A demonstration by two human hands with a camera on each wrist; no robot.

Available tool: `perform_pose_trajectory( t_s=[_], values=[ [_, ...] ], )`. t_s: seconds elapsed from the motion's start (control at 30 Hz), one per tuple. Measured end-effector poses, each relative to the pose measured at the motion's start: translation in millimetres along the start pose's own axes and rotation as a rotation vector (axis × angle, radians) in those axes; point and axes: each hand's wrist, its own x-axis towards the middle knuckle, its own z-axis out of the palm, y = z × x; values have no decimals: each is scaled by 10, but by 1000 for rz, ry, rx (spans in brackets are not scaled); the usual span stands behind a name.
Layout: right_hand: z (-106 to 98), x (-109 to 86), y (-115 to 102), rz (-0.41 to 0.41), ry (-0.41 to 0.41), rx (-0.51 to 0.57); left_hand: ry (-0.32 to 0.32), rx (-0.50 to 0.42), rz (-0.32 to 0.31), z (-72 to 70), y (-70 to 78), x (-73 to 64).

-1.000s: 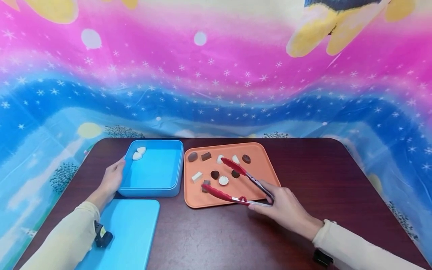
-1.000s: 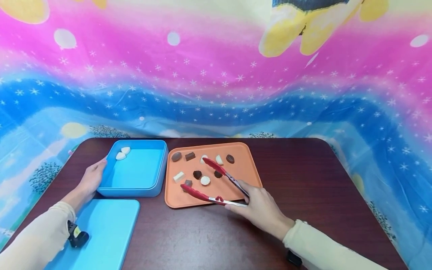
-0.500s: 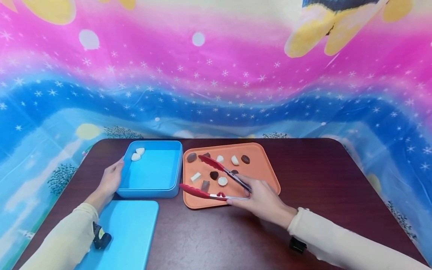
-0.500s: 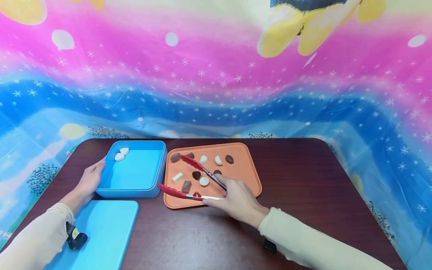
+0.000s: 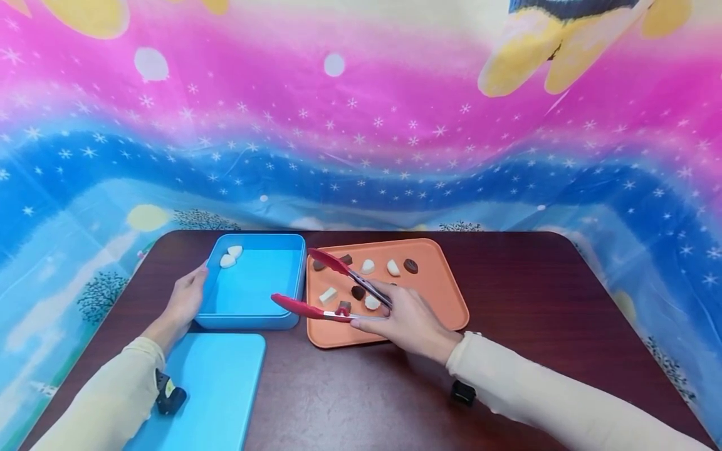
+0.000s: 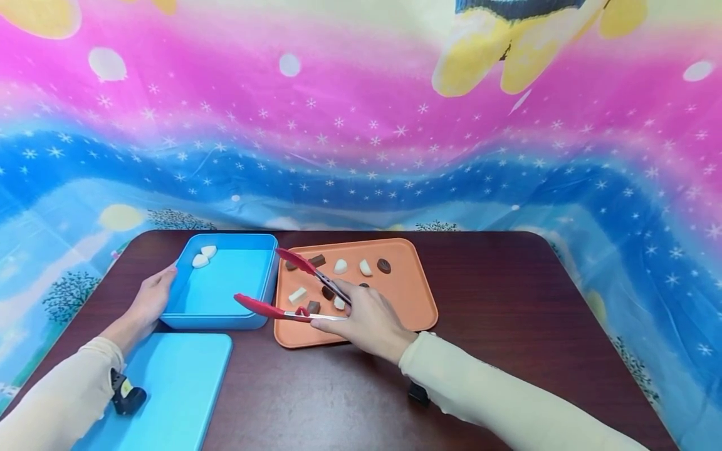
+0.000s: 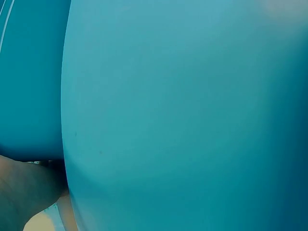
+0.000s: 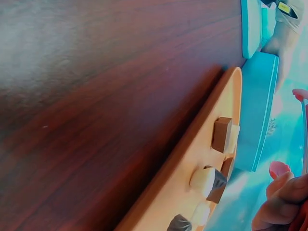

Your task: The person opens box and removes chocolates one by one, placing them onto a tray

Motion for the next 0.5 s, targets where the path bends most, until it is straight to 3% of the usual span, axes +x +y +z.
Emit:
perform_pose_trajectory(
  t_s=[0.2,0.5],
  values=[
    [57,113,-72,-34,-28,22,2,1,-6,-14,-15,6],
    [145,272,-152,-16,-51,38,13,1,-12,-1,-21,14]
  ],
)
